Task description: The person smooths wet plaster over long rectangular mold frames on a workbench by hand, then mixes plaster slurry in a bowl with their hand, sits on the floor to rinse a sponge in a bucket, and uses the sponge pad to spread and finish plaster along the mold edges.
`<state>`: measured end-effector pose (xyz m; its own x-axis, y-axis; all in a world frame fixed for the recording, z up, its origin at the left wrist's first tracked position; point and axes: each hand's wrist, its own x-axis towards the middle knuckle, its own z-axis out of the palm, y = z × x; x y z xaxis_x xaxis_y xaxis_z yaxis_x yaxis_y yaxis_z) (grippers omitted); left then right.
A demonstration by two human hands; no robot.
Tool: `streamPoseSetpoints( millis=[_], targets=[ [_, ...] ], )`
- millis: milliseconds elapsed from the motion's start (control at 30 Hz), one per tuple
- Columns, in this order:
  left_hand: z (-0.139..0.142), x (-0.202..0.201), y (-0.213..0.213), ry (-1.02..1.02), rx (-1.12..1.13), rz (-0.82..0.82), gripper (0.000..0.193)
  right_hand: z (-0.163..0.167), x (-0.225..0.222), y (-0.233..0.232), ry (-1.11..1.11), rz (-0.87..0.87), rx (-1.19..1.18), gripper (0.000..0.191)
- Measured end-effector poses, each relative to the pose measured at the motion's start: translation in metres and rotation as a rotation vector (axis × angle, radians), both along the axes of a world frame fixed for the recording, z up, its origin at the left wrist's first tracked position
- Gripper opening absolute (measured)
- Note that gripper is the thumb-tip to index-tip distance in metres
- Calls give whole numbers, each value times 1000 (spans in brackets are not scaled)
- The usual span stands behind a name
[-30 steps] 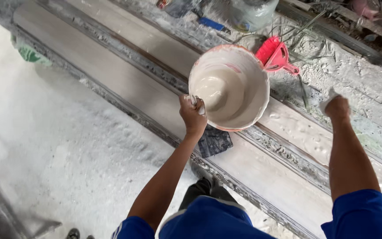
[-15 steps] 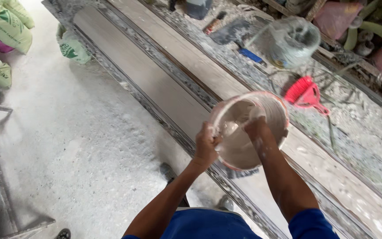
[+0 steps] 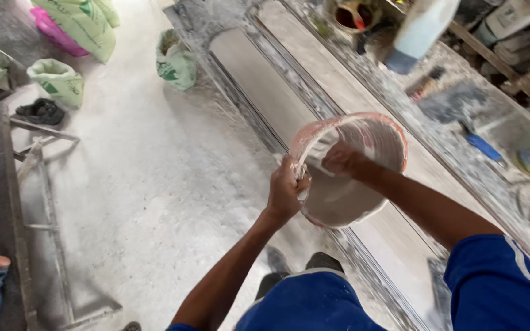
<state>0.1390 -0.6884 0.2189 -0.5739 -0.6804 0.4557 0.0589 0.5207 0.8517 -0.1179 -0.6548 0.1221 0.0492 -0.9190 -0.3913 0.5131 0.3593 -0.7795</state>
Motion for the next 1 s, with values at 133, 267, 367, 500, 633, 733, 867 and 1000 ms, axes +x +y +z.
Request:
streamPoseSetpoints(
  millis=[133,267,367,500,633,733,867,1000],
  targets=[
    [10,9,-86,-53,-104,31,21,-1,-17,-96,-59,-90,-25,23],
    [7,-9,-170,106,-268,81,29,-21,-17,-177,-179,-267,-23,24],
    [-9,-40,-229,35,-159,56,18,-45,3,-237,-325,-375,-39,25],
    [-40,-84,-315,-12,-323,-33,26,-77,55,-327,-610,-478,-172,26],
    [-64,-122,-412,-169,-326,-164,20,-95,105,-431,-1179,-685,-532,27],
    [-76,-129,-471,-334,-274,-154,21,-96,111,-504,-2650,-636,-1300,29],
    [-79,-148,-573,-278,-208,60,21,-88,68,-577,-981,-527,-566,24],
    [-96,-169,-669,-177,-137,178,23,-84,-5,-622,-798,-599,-568,24]
  ],
)
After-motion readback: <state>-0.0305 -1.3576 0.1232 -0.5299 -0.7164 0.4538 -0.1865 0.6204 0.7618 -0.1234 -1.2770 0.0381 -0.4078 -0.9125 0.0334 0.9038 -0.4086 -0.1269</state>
